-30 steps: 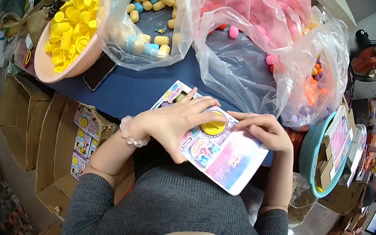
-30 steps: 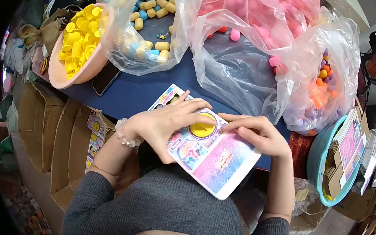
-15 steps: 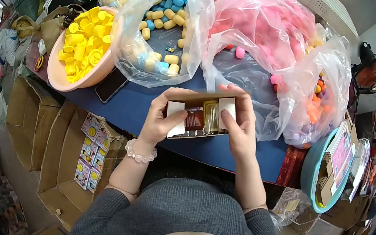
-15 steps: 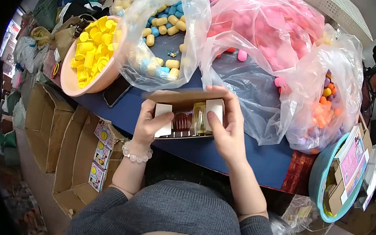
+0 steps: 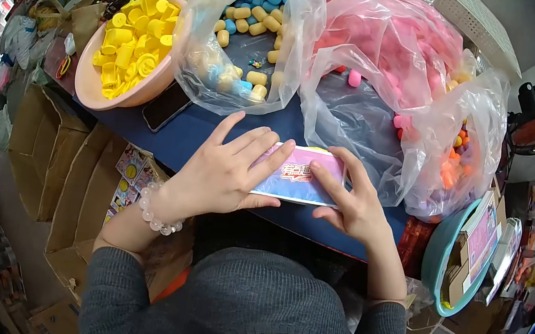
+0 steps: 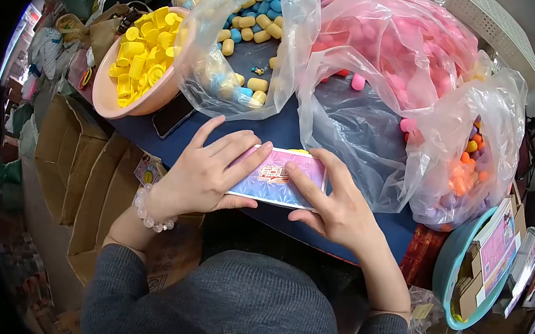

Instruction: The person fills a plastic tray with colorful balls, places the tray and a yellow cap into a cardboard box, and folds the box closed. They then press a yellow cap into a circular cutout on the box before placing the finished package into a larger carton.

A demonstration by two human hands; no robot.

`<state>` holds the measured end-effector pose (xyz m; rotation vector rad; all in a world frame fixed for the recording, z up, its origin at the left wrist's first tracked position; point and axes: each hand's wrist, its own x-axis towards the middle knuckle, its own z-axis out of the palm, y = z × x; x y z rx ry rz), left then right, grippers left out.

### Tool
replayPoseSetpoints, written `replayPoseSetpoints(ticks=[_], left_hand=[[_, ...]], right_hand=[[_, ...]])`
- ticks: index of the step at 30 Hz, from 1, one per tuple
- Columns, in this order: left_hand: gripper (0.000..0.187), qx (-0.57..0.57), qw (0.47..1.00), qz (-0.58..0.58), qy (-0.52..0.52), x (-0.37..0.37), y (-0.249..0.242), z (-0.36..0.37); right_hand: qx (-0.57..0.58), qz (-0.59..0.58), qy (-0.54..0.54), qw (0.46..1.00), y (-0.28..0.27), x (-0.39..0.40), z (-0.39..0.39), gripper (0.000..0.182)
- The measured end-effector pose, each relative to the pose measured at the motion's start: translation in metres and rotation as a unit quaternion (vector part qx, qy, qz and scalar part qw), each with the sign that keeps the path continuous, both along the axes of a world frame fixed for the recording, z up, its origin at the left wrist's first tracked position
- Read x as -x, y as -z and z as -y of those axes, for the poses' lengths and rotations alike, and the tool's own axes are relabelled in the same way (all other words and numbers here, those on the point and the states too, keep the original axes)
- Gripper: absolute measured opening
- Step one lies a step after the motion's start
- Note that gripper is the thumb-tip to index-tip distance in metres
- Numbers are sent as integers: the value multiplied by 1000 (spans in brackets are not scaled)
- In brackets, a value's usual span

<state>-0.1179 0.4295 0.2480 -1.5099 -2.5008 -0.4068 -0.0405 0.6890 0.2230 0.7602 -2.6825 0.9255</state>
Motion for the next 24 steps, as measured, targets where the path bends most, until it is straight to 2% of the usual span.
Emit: replayPoseSetpoints(ticks=[4,7,9,10,13,15,16,18,19,21,22,24], left_hand=[[68,51,998,20,10,-2,-16,-2],[68,20,999,-15,-46,-14,-2,-14],[72,12,997,30,-74,-28,4,-14],[74,-18,996,16,-91,-34,13,-15],[81,-27,994,62,-86,-44,13,-10],[82,-47,992,52,-107,-51,21,-13],[82,-59,990,39,-122,-53,26,-17],[82,-49,986,-17,-160,-58,29,-22],[81,-14,988,-30,-150,-59,28,-20],[78,-130,988,30,-79,-53,41,-14],[82,-135,986,74,-62,-54,46,-3],[88,-283,902,298,-135,-53,42,34]], right_hand=[[0,38,-3,999,-19,-2,-1,51],[-7,43,-17,999,-22,-1,-6,55],[-67,38,-24,997,-23,-2,-6,58],[-87,57,-26,994,-25,-5,-5,59],[-64,98,-39,992,-19,-9,-17,49],[-139,60,-28,988,-18,-13,-9,50],[-219,20,-20,975,-23,-16,-1,56],[-228,-4,8,974,-11,-20,0,58],[-155,9,23,988,1,-22,0,57],[-122,-20,-3,992,15,-21,-9,57],[-96,-35,-31,994,13,-20,-9,64],[-18,-102,-47,994,28,-16,2,59]])
